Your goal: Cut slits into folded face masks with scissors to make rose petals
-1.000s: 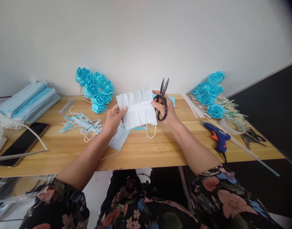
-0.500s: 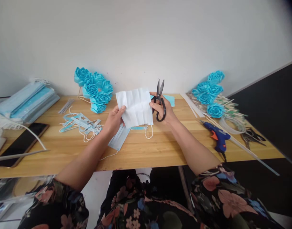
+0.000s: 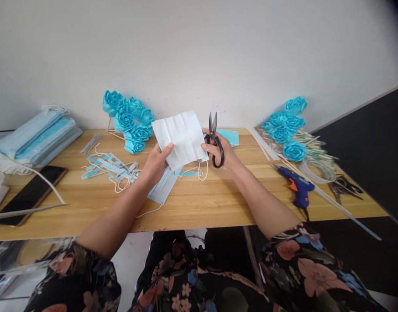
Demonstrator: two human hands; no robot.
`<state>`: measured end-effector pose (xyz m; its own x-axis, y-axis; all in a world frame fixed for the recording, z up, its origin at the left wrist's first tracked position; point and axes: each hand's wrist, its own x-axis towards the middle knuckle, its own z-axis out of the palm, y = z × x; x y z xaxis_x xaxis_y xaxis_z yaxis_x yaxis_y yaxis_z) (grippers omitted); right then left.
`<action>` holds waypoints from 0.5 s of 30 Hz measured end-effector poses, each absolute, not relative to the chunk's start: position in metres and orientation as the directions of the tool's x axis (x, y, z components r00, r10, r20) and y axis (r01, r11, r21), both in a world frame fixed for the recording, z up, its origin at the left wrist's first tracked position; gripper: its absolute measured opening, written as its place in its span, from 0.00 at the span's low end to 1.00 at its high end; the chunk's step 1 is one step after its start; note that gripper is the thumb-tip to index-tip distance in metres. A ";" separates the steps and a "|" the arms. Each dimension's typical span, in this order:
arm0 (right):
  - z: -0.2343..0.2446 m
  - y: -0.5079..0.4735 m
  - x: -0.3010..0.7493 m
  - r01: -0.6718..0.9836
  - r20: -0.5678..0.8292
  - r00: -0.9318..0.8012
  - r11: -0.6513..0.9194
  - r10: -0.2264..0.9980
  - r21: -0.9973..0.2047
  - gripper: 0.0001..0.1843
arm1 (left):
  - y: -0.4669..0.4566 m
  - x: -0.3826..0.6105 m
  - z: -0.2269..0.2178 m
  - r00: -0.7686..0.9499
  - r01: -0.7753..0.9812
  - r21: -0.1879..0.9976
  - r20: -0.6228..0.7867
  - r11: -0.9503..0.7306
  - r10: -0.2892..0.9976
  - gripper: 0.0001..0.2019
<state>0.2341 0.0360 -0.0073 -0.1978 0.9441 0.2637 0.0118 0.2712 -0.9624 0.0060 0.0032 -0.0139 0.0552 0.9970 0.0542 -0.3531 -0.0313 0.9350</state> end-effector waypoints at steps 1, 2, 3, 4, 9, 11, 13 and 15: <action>-0.007 0.036 0.234 0.011 0.269 -0.184 0.276 0.945 -0.961 0.27 | 0.003 0.006 -0.014 0.081 -0.333 0.943 0.046 -0.016 0.996 0.30; -0.006 0.036 0.235 0.009 0.274 -0.174 0.280 0.946 -0.960 0.27 | 0.003 0.006 -0.015 0.103 -0.310 0.951 0.042 -0.008 0.994 0.30; -0.005 0.036 0.235 0.007 0.281 -0.169 0.286 0.945 -0.958 0.26 | 0.003 0.006 -0.015 0.119 -0.288 0.958 0.042 -0.006 0.992 0.31; -0.005 0.036 0.235 0.006 0.288 -0.167 0.293 0.943 -0.956 0.26 | 0.004 0.006 -0.016 0.126 -0.267 0.964 0.044 -0.009 0.991 0.30; -0.005 0.039 0.237 -0.011 0.300 -0.125 0.301 0.946 -0.954 0.27 | 0.008 0.003 -0.015 0.067 -0.209 0.976 0.073 -0.058 0.995 0.27; -0.005 0.040 0.237 -0.017 0.295 -0.096 0.295 0.951 -0.955 0.29 | 0.009 0.002 -0.014 0.059 -0.206 0.975 0.092 -0.078 0.994 0.27; -0.004 0.041 0.238 -0.008 0.299 -0.081 0.299 0.951 -0.954 0.29 | 0.009 0.002 -0.014 0.060 -0.201 0.976 0.102 -0.088 0.993 0.27; -0.003 0.041 0.238 0.001 0.308 -0.076 0.309 0.948 -0.951 0.29 | 0.008 0.002 -0.014 0.048 -0.197 0.976 0.109 -0.098 0.993 0.27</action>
